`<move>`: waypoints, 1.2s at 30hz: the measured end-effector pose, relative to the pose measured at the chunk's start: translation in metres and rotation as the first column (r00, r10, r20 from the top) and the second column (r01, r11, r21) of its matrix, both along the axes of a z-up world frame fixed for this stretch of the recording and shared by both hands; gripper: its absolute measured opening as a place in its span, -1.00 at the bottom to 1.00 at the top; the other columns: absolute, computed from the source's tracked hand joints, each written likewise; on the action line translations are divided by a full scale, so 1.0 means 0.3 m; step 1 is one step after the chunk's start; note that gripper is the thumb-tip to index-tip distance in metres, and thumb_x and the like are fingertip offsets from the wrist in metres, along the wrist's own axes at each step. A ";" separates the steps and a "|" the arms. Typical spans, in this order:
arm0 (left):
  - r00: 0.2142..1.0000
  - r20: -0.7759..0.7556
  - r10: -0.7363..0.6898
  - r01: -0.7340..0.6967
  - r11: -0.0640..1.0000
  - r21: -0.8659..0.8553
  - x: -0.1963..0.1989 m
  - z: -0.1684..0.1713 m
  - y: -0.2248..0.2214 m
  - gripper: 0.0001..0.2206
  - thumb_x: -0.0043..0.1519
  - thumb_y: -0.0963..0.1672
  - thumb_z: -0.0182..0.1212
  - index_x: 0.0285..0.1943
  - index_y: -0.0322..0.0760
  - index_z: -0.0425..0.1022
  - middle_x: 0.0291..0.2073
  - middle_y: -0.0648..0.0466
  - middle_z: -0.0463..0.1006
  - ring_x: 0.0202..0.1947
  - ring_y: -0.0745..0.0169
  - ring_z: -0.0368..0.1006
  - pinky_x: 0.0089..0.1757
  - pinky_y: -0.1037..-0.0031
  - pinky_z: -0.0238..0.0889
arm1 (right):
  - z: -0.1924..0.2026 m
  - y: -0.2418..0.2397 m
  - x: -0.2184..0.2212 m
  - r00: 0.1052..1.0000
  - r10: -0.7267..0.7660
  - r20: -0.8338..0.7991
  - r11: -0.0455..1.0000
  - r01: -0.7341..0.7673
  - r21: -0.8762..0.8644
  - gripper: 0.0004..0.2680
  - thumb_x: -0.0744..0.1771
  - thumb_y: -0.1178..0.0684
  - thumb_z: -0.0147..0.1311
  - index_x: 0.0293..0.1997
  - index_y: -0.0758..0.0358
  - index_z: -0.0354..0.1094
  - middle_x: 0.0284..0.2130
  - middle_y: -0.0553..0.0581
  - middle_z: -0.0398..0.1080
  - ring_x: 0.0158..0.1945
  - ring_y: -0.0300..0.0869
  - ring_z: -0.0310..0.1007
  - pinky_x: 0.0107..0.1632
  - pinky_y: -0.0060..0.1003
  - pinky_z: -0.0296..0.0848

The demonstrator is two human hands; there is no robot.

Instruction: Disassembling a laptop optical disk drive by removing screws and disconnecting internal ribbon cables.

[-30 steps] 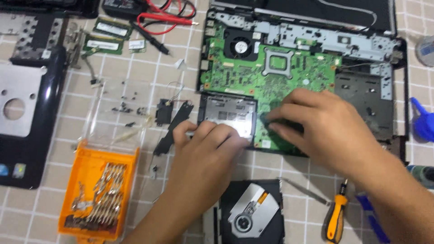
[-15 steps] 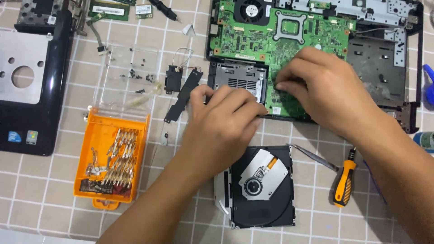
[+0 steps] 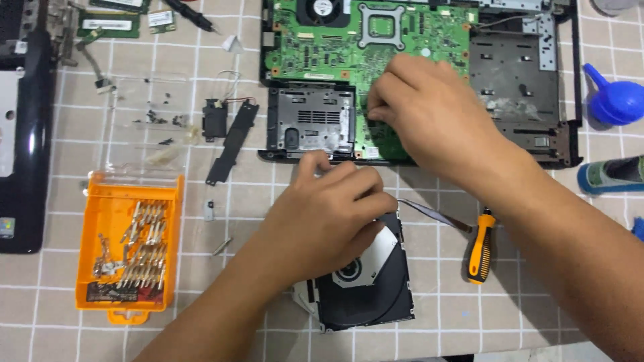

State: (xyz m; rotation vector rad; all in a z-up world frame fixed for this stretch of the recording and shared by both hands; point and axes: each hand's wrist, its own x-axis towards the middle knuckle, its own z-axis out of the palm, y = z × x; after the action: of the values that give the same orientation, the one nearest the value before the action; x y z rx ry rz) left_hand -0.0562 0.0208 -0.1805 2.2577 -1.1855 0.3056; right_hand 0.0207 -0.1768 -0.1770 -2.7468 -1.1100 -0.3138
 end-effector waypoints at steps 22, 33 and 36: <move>0.982 0.186 -0.038 0.029 0.998 0.050 -0.024 -0.007 -0.024 -0.80 0.13 -0.33 0.13 -0.20 -0.22 0.38 -0.32 0.07 0.33 -0.40 0.10 0.17 -0.26 0.37 0.26 | 0.205 -0.043 -0.224 0.831 -0.294 -0.473 0.873 0.435 0.221 -0.98 0.35 0.18 0.01 -0.23 0.25 0.26 -0.41 0.05 0.39 -0.39 -0.19 0.35 -0.31 -0.28 0.30; 0.890 0.455 -0.041 -0.044 0.984 0.175 -0.021 -0.017 -0.041 -0.79 0.14 -0.32 0.19 -0.24 -0.12 0.40 -0.44 0.17 0.26 -0.50 0.28 0.14 -0.54 0.64 0.13 | 0.095 -0.084 -0.581 0.822 -0.358 -0.444 0.779 0.525 0.344 -0.95 0.26 0.20 0.04 -0.28 0.23 0.29 -0.39 0.06 0.43 -0.36 -0.19 0.36 -0.24 -0.35 0.29; 0.841 0.540 0.007 -0.131 0.973 0.191 -0.035 -0.018 -0.065 -0.87 0.14 -0.24 0.12 -0.33 -0.08 0.36 -0.46 0.20 0.23 -0.49 0.30 0.22 -0.62 0.61 0.11 | 0.047 -0.021 -0.684 0.915 -0.146 -0.375 0.878 0.294 0.378 -0.91 0.25 0.21 0.00 -0.23 0.19 0.31 -0.29 0.08 0.43 0.00 -0.11 0.49 0.03 -0.30 0.42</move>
State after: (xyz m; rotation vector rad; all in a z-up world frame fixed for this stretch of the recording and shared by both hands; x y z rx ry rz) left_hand -0.0667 0.0013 -0.1860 2.4972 -1.4731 0.9312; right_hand -0.1844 -0.1831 -0.1631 -2.4060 -0.5536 -0.0893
